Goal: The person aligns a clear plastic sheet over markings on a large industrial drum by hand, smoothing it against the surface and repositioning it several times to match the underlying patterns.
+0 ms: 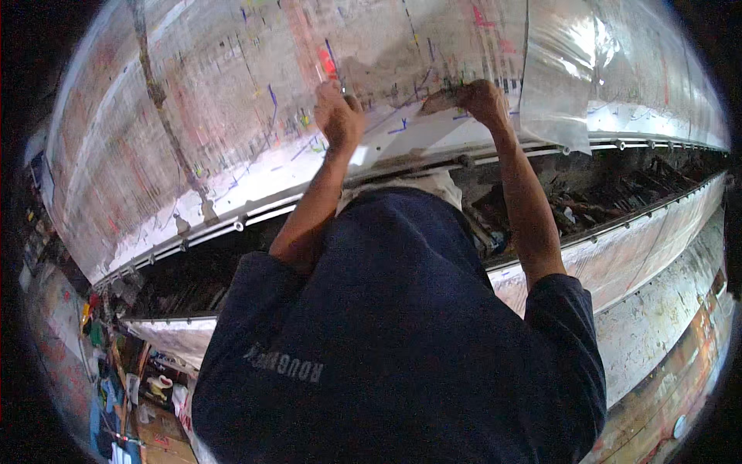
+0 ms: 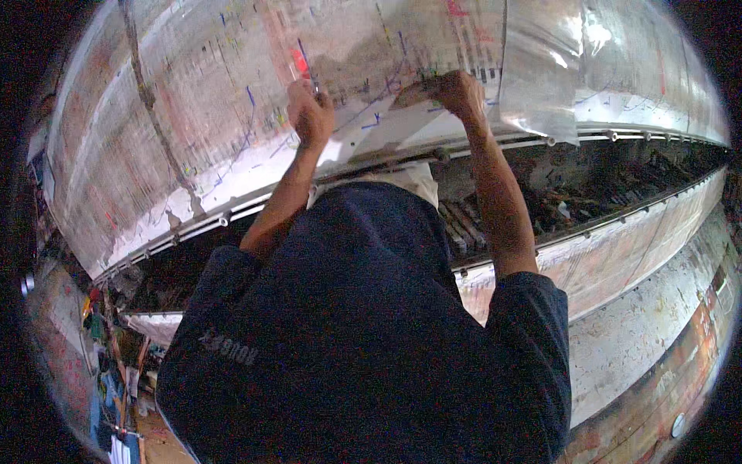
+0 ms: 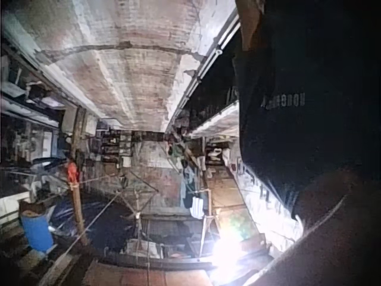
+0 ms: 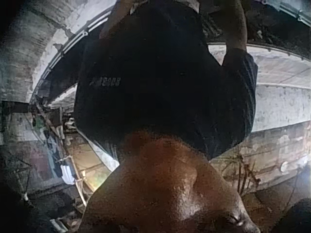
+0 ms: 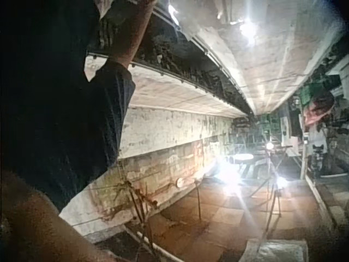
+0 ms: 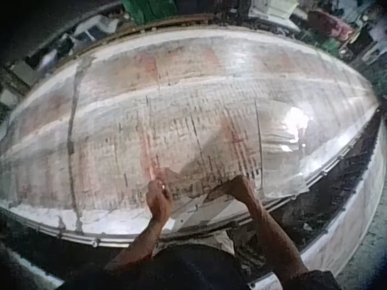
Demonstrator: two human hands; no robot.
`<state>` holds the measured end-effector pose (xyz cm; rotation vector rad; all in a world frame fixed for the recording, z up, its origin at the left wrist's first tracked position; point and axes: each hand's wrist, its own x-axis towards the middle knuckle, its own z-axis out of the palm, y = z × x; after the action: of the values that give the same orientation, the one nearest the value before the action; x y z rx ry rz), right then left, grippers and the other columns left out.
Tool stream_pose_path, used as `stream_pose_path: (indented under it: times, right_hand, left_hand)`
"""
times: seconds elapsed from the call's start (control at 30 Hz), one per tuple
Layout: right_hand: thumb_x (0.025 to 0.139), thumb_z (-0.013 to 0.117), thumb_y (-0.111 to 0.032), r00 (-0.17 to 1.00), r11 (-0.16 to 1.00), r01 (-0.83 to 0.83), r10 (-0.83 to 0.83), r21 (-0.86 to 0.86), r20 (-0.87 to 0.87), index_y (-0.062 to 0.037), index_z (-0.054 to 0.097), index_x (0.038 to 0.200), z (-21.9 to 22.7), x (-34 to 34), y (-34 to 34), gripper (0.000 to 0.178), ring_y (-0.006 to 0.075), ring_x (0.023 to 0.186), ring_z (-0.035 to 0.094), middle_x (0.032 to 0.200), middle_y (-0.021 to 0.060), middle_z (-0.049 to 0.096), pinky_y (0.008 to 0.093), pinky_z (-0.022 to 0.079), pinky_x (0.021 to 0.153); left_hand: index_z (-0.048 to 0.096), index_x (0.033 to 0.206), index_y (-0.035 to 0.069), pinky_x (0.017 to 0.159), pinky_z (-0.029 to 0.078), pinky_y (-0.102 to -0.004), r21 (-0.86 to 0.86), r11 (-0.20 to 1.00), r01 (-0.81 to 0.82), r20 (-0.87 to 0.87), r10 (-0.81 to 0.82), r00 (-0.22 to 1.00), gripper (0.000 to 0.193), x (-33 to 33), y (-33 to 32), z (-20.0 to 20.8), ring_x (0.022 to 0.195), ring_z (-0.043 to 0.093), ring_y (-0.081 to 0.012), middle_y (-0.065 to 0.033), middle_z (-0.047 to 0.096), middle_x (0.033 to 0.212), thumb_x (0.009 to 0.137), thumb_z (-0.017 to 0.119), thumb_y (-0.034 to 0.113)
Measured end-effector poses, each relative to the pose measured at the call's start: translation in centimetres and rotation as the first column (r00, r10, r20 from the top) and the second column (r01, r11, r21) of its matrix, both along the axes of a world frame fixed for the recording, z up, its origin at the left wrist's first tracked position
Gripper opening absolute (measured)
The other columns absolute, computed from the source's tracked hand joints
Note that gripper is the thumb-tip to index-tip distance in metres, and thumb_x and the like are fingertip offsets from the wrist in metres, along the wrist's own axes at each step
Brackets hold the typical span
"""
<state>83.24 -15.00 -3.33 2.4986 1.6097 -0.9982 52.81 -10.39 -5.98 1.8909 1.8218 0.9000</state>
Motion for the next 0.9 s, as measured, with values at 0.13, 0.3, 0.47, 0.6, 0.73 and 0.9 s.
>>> stream_pose_path:
  times: [0.13,0.3,0.47,0.6,0.73,0.9]
  right_hand:
    - [0.078,0.073,-0.045,0.999,0.999,-0.039,0.040,-0.035,0.027,-0.0082,0.077,0.086,-0.5,-0.6,0.5,0.038,0.0410,0.080,0.069,0.084,0.0223,0.070,0.0496,0.053,0.070]
    - [0.078,0.073,-0.043,0.998,0.998,-0.057,0.057,0.002,0.027,-0.0099,0.078,0.083,0.2,-1.2,0.4,0.034,0.0399,0.077,0.069,0.080,0.0211,0.070,0.0487,0.052,0.067]
    - [0.075,0.076,-0.037,1.000,0.996,0.022,-0.022,0.085,0.005,-0.0055,0.074,0.077,-2.2,1.0,-2.2,0.032,0.0382,0.076,0.069,0.078,0.0210,0.069,0.0494,0.052,0.067]
    - [0.074,0.077,-0.046,0.999,0.996,-0.031,0.032,0.085,-0.006,-0.0065,0.075,0.079,-1.9,-1.1,0.1,0.040,0.0364,0.075,0.070,0.080,0.0190,0.071,0.0486,0.053,0.067]
    - [0.078,0.076,-0.042,0.982,0.978,0.068,-0.031,0.198,-0.186,-0.0041,0.074,0.084,-3.6,2.0,-2.2,0.038,0.0353,0.077,0.069,0.083,0.0194,0.071,0.0440,0.053,0.069]
    - [0.084,0.074,-0.020,0.927,0.752,0.371,-0.272,0.545,-0.256,-0.0052,0.070,0.095,0.5,11.0,-3.8,0.020,0.0368,0.090,0.065,0.095,0.0197,0.066,0.0451,0.052,0.081]
  left_hand:
    - [0.062,0.112,0.005,0.093,0.041,-0.0546,-0.178,0.859,0.480,-0.212,-0.509,0.834,0.032,3.8,0.2,-2.2,0.109,0.053,-0.0399,-0.0225,0.056,0.113,0.083,0.063,0.019]
    - [0.062,0.120,0.012,0.098,0.038,-0.0555,0.096,0.874,0.477,-0.226,-0.448,0.865,0.040,7.4,10.2,-2.0,0.116,0.048,-0.0403,-0.0209,0.051,0.120,0.084,0.066,0.029]
    - [0.062,0.120,0.011,0.097,0.038,-0.0561,0.048,0.949,0.313,-0.285,-0.287,0.915,0.045,9.5,17.5,-0.2,0.121,0.045,-0.0399,-0.0222,0.050,0.126,0.083,0.070,0.034]
    - [0.062,0.110,0.007,0.094,0.040,-0.0532,0.054,0.958,0.280,-0.264,-0.257,0.930,0.036,6.1,15.7,-2.7,0.115,0.050,-0.0392,-0.0186,0.055,0.119,0.080,0.073,0.025]
    - [0.061,0.102,0.006,0.085,0.043,-0.0523,-0.037,0.941,0.337,-0.206,-0.337,0.919,0.023,9.5,4.4,-0.6,0.106,0.054,-0.0380,-0.0166,0.058,0.109,0.085,0.068,0.020]
    - [0.061,0.100,0.004,0.084,0.044,-0.0480,-0.284,0.846,0.451,0.204,-0.406,0.891,0.019,18.0,-4.1,0.3,0.098,0.057,-0.0352,-0.0147,0.060,0.098,0.086,0.066,0.016]
